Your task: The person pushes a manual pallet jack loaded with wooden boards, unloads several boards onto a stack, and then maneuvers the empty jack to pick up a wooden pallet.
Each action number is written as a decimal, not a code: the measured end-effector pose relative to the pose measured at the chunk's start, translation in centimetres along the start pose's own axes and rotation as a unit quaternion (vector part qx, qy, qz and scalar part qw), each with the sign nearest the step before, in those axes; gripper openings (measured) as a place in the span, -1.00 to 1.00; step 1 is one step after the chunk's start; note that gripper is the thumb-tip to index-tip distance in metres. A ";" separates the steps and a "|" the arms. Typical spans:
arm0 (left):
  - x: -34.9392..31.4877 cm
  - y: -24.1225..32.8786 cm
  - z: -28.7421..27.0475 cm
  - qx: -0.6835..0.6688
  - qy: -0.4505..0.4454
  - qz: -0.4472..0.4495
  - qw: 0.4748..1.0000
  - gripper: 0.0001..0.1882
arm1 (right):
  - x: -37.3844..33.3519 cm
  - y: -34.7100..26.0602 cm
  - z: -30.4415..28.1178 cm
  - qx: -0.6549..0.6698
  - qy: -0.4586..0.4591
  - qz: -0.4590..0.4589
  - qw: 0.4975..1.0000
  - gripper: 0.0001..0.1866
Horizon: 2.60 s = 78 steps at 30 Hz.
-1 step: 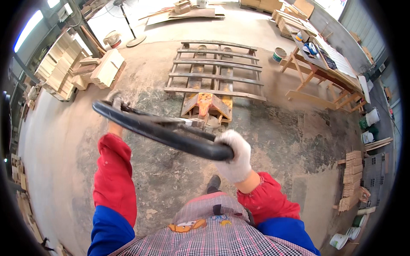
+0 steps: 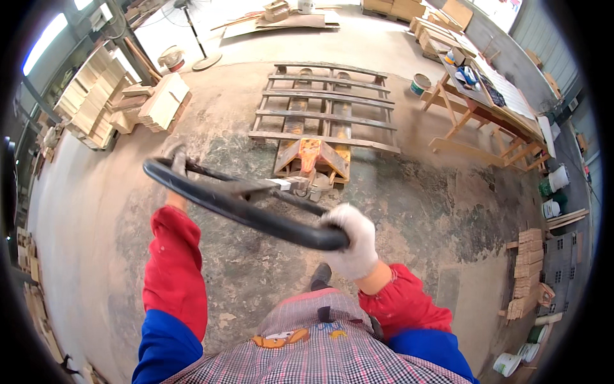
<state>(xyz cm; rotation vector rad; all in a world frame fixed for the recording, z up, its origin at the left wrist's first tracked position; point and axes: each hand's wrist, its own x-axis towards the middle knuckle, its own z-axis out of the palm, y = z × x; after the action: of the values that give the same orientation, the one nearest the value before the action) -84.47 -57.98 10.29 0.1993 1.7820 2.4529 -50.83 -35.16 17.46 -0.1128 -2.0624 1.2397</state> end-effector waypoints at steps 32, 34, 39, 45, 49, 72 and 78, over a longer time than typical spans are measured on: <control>-29.7 -1.4 -17.2 0.696 -0.566 -0.020 0.441 -0.82 | -26.2 4.7 12.4 -0.310 -0.516 0.179 0.779 -0.67; -29.9 -0.6 -16.3 0.689 -0.575 -0.009 0.440 -0.83 | -24.4 6.7 12.2 -0.377 -0.466 0.172 0.782 -0.68; -29.6 0.5 -16.6 0.685 -0.570 -0.008 0.454 -0.84 | -21.4 4.6 12.8 -0.368 -0.521 0.227 0.736 -0.66; -31.0 1.4 -16.4 0.680 -0.573 -0.027 0.456 -0.84 | -24.5 -3.7 12.6 -0.092 -0.604 0.323 0.723 -0.32; -33.3 0.1 -16.9 0.683 -0.552 -0.029 0.478 -0.85 | -27.3 -4.5 13.5 -0.228 -0.600 0.356 0.679 -0.37; -39.0 -6.2 -19.3 0.649 -0.575 0.054 0.495 -0.78 | -33.7 -2.4 8.6 -0.240 -0.532 0.347 0.734 -0.61; -38.3 -3.2 -18.2 0.618 -0.555 0.128 0.542 -0.85 | -32.0 -4.1 8.1 -0.259 -0.496 0.282 0.780 -0.62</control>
<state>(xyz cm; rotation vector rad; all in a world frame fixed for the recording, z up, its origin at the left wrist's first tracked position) -49.70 -80.18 0.00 1.6389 2.1667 0.1255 -31.02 -56.59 1.51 -0.4350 -3.4778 1.1076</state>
